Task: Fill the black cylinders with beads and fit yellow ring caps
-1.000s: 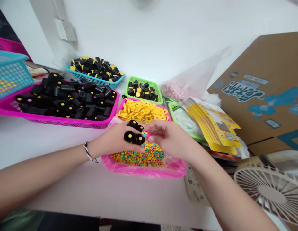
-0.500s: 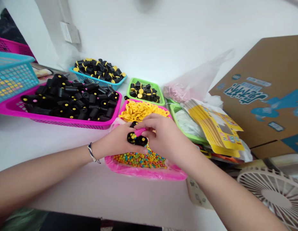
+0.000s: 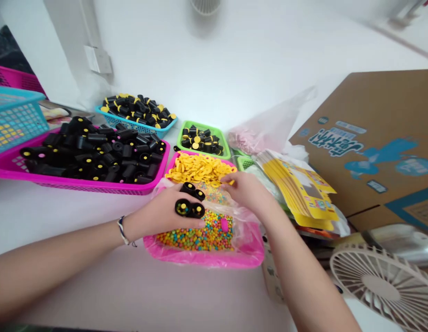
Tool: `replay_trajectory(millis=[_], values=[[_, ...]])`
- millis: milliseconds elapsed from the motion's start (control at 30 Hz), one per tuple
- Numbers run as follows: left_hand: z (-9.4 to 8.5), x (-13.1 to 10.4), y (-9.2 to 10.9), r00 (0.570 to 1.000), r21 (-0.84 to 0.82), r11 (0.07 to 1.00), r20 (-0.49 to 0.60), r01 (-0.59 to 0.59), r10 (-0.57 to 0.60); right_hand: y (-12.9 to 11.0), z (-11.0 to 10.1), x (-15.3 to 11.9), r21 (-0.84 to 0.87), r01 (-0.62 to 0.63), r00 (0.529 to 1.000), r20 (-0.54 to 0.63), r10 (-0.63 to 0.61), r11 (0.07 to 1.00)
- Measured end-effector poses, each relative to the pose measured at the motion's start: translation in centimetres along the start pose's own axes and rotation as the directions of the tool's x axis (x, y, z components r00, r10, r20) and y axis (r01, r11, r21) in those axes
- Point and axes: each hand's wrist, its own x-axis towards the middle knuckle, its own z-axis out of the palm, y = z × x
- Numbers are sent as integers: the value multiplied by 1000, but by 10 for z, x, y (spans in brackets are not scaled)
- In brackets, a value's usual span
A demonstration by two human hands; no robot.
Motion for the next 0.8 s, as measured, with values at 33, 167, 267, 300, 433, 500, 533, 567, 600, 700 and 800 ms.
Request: replay_trajectory(millis=[33,167,267,300,433,500,533,567,600,700,800], values=[[0,0,1,1000,0,1000,-1,1,-1,6,11,12,1,24,1000,-5,-24,1000],[0,-2,1,1000,16,1000,4,-5,5,23,43,47,34,122,992,-23,-121,992],[2,-2,0,1000,5,1000,11,5,-5,25,46,52,86,162,986,-52,-158,983],[2,-3,-1,1000,1,1000,9,9,-9,24,42,50,109,167,985,-65,-161,980],[-4,-2,2,999,1,1000,-27,27,-27,3,10,24,223,123,988,-118,-98,967],[-11,-2,6,999,2,1000,-53,13,-12,-17,-7,2,358,91,993,-106,-57,929],[-16,-3,8,998,3,1000,-67,-1,1,-28,-14,-9,546,34,998,-58,-3,837],[-21,-3,11,997,4,1000,-79,-14,14,-40,-18,-20,683,3,1000,-19,14,730],[-26,-3,14,996,7,1000,-89,-24,24,-51,-21,-29,764,-13,1000,0,21,645],[-39,-5,23,996,13,999,-74,-43,44,-77,-21,-45,826,-30,1000,30,9,563],[-46,-7,30,999,-10,999,-23,-49,49,-88,-15,-46,815,15,1000,-19,2,579]])
